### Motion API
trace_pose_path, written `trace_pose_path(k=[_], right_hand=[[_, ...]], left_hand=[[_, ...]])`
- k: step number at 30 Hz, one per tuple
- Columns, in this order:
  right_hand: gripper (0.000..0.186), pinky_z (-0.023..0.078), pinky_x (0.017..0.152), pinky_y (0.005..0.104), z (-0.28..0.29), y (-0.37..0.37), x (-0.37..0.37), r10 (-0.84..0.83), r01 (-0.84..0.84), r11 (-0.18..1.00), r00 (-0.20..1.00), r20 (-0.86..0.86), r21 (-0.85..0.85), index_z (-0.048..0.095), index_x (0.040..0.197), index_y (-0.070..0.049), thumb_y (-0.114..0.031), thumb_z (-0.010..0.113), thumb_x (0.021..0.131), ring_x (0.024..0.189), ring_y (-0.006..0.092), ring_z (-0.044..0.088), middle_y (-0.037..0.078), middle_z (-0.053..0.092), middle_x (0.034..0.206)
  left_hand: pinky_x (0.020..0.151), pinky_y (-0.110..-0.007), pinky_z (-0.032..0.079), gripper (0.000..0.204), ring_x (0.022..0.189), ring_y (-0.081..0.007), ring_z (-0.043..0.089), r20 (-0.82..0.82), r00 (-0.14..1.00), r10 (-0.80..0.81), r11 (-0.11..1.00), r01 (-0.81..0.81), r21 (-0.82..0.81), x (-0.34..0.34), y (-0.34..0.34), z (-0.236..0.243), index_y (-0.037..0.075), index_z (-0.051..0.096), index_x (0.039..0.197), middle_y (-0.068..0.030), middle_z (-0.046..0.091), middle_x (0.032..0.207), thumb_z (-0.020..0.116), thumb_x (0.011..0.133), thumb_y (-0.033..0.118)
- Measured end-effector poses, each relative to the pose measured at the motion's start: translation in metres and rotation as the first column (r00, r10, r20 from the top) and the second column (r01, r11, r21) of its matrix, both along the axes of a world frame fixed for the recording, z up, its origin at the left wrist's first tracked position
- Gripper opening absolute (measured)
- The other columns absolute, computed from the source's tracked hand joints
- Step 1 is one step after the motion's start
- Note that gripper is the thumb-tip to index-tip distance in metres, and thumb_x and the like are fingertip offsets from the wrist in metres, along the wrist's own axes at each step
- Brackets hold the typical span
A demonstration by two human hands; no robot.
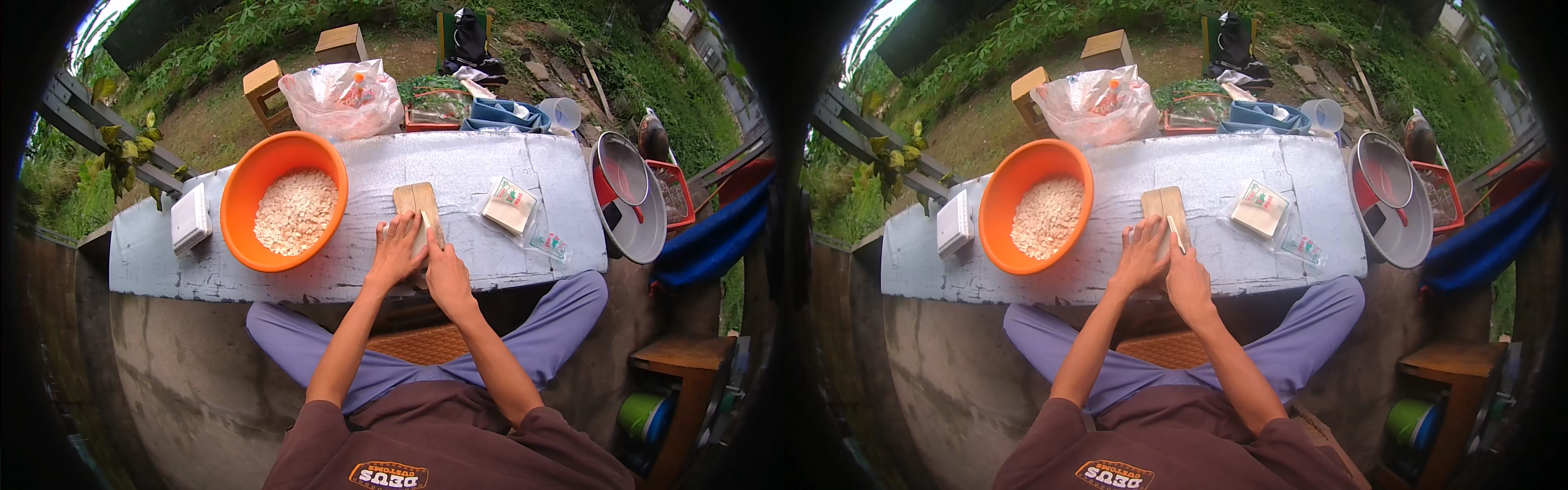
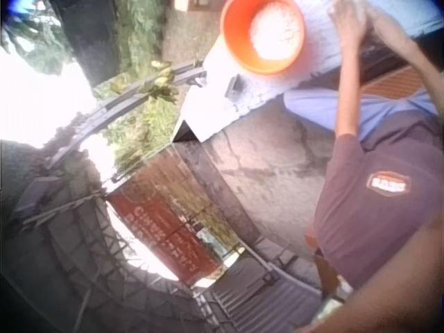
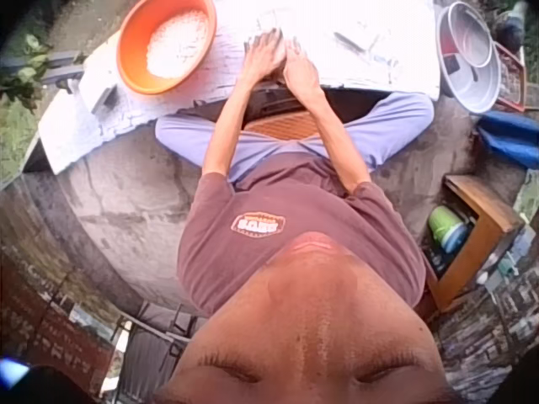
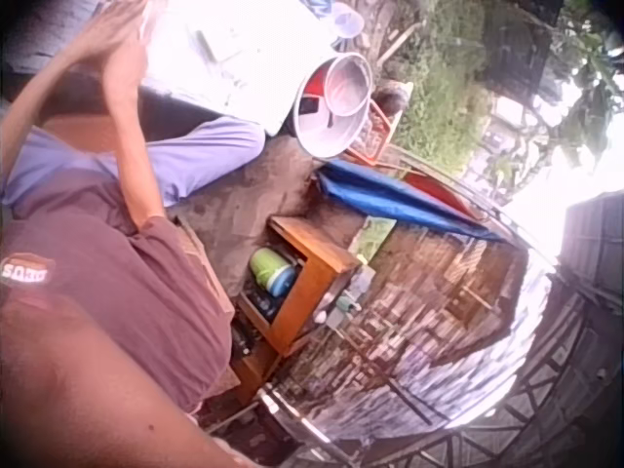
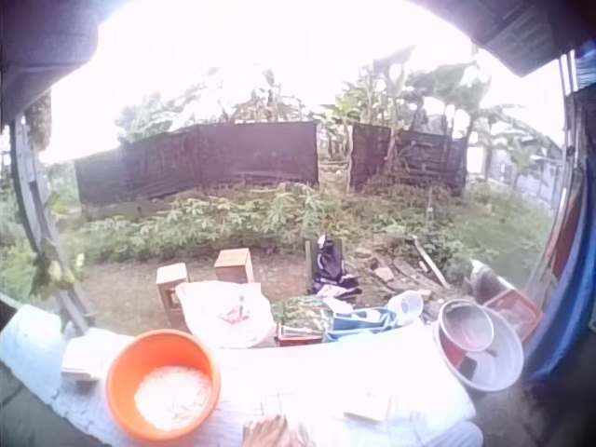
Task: The person sits cross-legged on a mat and uses a knife to cut a white block of food on a wooden board. They slice the food into small pieces and transfer them into an orange bowl. The person repeats this process with multiple blocks of food.
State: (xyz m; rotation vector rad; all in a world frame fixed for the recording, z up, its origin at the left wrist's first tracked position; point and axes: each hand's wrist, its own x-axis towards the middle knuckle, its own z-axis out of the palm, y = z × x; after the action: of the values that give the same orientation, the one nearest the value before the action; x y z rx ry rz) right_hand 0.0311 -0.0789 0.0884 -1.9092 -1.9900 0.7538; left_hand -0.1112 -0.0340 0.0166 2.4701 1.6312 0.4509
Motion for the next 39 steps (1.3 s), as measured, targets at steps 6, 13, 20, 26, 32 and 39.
trace_pose_path(k=[6,13,20,26,32,39], right_hand=[[0.059,0.054,0.079,0.0546,0.004,0.007,-0.001,0.025,-0.024,1.000,1.000,0.017,-0.019,0.039,0.153,-0.008,-0.004,0.050,0.095,0.089,0.0464,0.067,0.027,0.061,0.104],[0.066,0.059,0.077,0.0500,-0.001,0.012,-0.005,0.042,-0.041,0.999,0.992,0.118,-0.008,0.037,0.154,-0.008,-0.007,0.058,0.092,0.089,0.0432,0.071,0.028,0.063,0.109],[0.066,0.059,0.075,0.0489,-0.001,0.011,-0.002,0.064,-0.062,0.998,0.989,0.135,-0.014,0.037,0.155,-0.009,-0.007,0.059,0.093,0.089,0.0426,0.072,0.027,0.065,0.107],[0.068,0.057,0.078,0.0526,0.004,0.005,-0.002,0.037,-0.031,0.998,0.994,0.103,-0.055,0.035,0.156,-0.012,-0.002,0.055,0.092,0.089,0.0434,0.069,0.025,0.063,0.101],[0.067,0.059,0.076,0.0497,0.000,0.000,0.001,0.061,-0.053,0.996,0.988,0.140,-0.066,0.033,0.156,-0.011,-0.007,0.057,0.094,0.088,0.0426,0.071,0.026,0.064,0.105],[0.071,0.057,0.079,0.0513,0.005,-0.008,0.006,0.081,-0.070,0.993,0.989,0.124,-0.093,0.032,0.157,-0.011,-0.005,0.060,0.091,0.090,0.0426,0.070,0.026,0.063,0.105]], left_hand=[[0.113,-0.050,0.020,0.072,0.142,-0.0233,0.030,-0.014,1.000,0.002,0.999,-0.001,0.048,-0.002,-0.004,-0.007,0.006,0.042,0.150,-0.0064,0.035,0.156,0.058,0.093,0.047],[0.109,-0.051,0.020,0.061,0.144,-0.0231,0.028,0.011,0.999,-0.038,0.996,0.037,0.076,-0.004,-0.009,-0.008,0.014,0.050,0.144,0.0005,0.038,0.159,0.062,0.092,0.044],[0.107,-0.054,0.020,0.058,0.144,-0.0214,0.028,0.031,0.999,-0.008,0.999,0.006,0.053,-0.001,-0.009,-0.005,0.015,0.054,0.140,0.0018,0.038,0.160,0.065,0.090,0.044],[0.107,-0.054,0.020,0.057,0.144,-0.0214,0.029,0.058,0.998,0.004,0.999,-0.007,0.040,0.000,-0.009,-0.006,0.015,0.056,0.137,0.0024,0.039,0.160,0.066,0.089,0.043],[0.107,-0.056,0.021,0.060,0.146,-0.0227,0.029,0.069,0.998,0.006,1.000,-0.006,0.001,0.001,-0.010,-0.003,0.017,0.052,0.139,0.0022,0.036,0.162,0.069,0.085,0.038],[0.108,-0.056,0.021,0.057,0.146,-0.0227,0.028,0.092,0.996,0.012,1.000,-0.014,0.017,0.001,-0.010,-0.005,0.015,0.054,0.136,0.0023,0.036,0.162,0.068,0.086,0.040]])
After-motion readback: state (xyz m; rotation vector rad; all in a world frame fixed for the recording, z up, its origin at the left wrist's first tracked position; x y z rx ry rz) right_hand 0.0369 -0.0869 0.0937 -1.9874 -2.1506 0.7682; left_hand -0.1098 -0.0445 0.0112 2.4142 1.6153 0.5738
